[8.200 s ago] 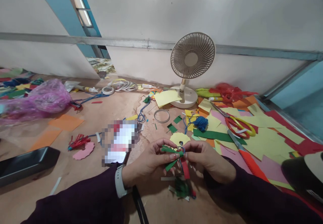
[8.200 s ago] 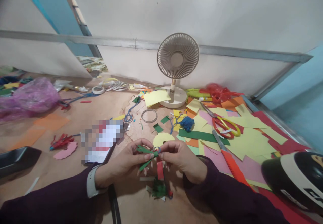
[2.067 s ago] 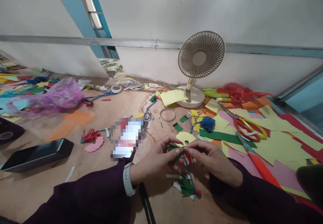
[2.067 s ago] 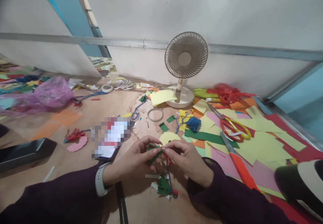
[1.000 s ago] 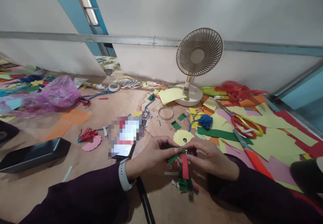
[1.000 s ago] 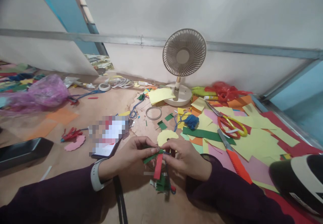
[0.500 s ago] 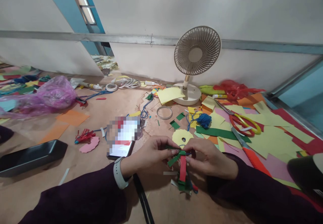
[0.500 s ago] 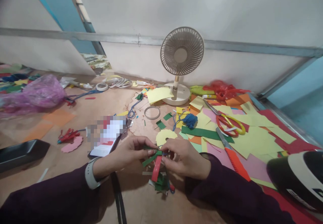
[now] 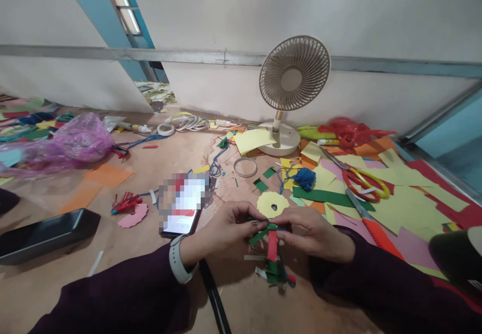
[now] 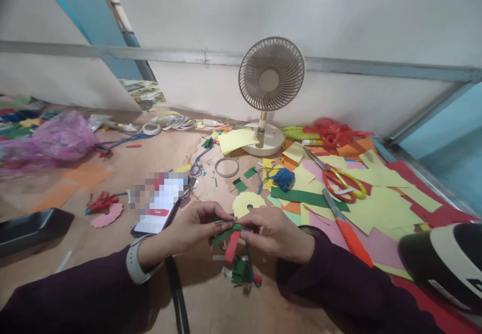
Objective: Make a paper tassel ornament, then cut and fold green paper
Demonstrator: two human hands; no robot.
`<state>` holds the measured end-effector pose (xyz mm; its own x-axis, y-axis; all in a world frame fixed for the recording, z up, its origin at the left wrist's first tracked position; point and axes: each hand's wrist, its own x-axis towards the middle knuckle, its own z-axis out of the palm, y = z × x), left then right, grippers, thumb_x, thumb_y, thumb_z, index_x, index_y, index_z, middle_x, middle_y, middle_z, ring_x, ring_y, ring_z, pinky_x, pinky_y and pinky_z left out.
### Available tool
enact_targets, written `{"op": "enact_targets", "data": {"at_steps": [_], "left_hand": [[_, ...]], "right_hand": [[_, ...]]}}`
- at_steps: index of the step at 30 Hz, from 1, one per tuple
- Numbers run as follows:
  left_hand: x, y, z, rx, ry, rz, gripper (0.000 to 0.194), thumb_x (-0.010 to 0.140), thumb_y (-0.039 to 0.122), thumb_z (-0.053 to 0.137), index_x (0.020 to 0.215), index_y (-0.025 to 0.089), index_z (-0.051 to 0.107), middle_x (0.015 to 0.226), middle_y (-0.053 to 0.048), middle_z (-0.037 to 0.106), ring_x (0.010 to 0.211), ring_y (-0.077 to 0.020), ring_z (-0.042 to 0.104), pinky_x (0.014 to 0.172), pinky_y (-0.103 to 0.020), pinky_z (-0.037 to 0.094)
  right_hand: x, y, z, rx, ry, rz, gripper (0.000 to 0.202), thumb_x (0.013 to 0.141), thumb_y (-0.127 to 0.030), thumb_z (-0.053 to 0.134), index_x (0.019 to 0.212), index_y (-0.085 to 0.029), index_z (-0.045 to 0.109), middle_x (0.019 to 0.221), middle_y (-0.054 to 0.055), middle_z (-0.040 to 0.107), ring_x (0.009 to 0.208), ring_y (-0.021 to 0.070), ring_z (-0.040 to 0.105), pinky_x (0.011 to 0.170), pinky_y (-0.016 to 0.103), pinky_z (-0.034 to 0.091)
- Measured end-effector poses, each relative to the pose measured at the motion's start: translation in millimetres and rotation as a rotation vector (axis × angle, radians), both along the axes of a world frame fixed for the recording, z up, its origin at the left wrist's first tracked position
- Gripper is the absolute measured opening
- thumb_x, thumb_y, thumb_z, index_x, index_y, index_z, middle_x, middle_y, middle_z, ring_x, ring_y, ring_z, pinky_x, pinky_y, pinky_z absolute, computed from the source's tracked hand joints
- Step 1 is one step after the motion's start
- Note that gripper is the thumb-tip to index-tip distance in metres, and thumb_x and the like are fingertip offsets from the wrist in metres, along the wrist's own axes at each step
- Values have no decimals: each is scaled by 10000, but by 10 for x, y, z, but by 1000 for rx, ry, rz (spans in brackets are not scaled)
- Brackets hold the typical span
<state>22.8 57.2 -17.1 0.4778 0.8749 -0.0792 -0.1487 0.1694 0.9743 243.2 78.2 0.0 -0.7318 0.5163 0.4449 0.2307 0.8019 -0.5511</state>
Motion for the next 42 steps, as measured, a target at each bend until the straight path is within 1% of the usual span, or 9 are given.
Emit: {"op": "enact_targets", "data": {"at_steps": [7,12,17,21,25,31,34,38,42], "left_hand": [[4,3,-19,-24,9,-1,298,740,381,763,855,120,675,739,-24,675,546,-72,548,505,-180,419],[16,2,-36,-66,5,29,314,702,375,795,829,117,668,701,-14,665,532,-69,548,516,-184,433],[37,-1,-24,-140,-14,50,344,670,376,817,843,120,665,679,-6,658,528,-73,556,520,-187,439],[53,-14,23,-64,2,74,330,665,379,820,813,119,682,718,-15,670,568,-72,561,538,-177,432],[53,-28,28,-21,8,89,340,662,401,817,808,122,689,813,-47,697,678,-107,608,627,-206,473],[50,-23,-7,-7,69,65,346,710,398,781,865,113,660,745,-34,678,568,-85,571,542,-201,457],[57,-23,6,22,76,72,345,721,396,768,881,113,651,772,-39,679,585,-90,579,554,-207,466],[32,-24,62,27,80,100,313,722,373,764,867,124,641,764,-29,663,640,-113,597,592,-221,479],[-7,-16,127,-43,27,60,267,803,389,677,924,151,658,897,-47,673,803,-157,626,689,-248,483]], "right_hand": [[-7,-24,-30,-20,0,-52,174,901,-246,543,984,-163,673,761,57,714,678,141,645,606,235,479],[-35,-56,-70,56,17,-104,162,884,-246,552,948,-163,676,753,56,708,667,152,634,601,257,470],[-64,-79,-71,-25,52,-121,145,872,-234,552,917,-172,675,759,52,705,678,147,633,615,253,484],[-68,-85,-50,-76,62,-147,144,859,-207,551,916,-171,678,766,56,706,692,148,637,636,255,498],[-73,-80,-41,-78,95,-145,129,856,-194,563,888,-157,681,733,62,698,669,148,636,610,247,498],[-81,-82,-72,-51,140,-178,106,850,-184,582,851,-165,687,681,43,688,610,131,632,566,223,493],[-84,-82,-88,-32,161,-203,98,853,-197,593,853,-177,688,685,37,688,615,130,637,573,222,499],[-66,-56,-89,35,180,-203,104,869,-192,596,916,-186,689,724,45,696,657,139,649,597,232,511],[-30,-30,-65,283,193,-89,174,898,-160,546,1007,-193,678,777,64,698,697,147,640,605,247,504]]}}
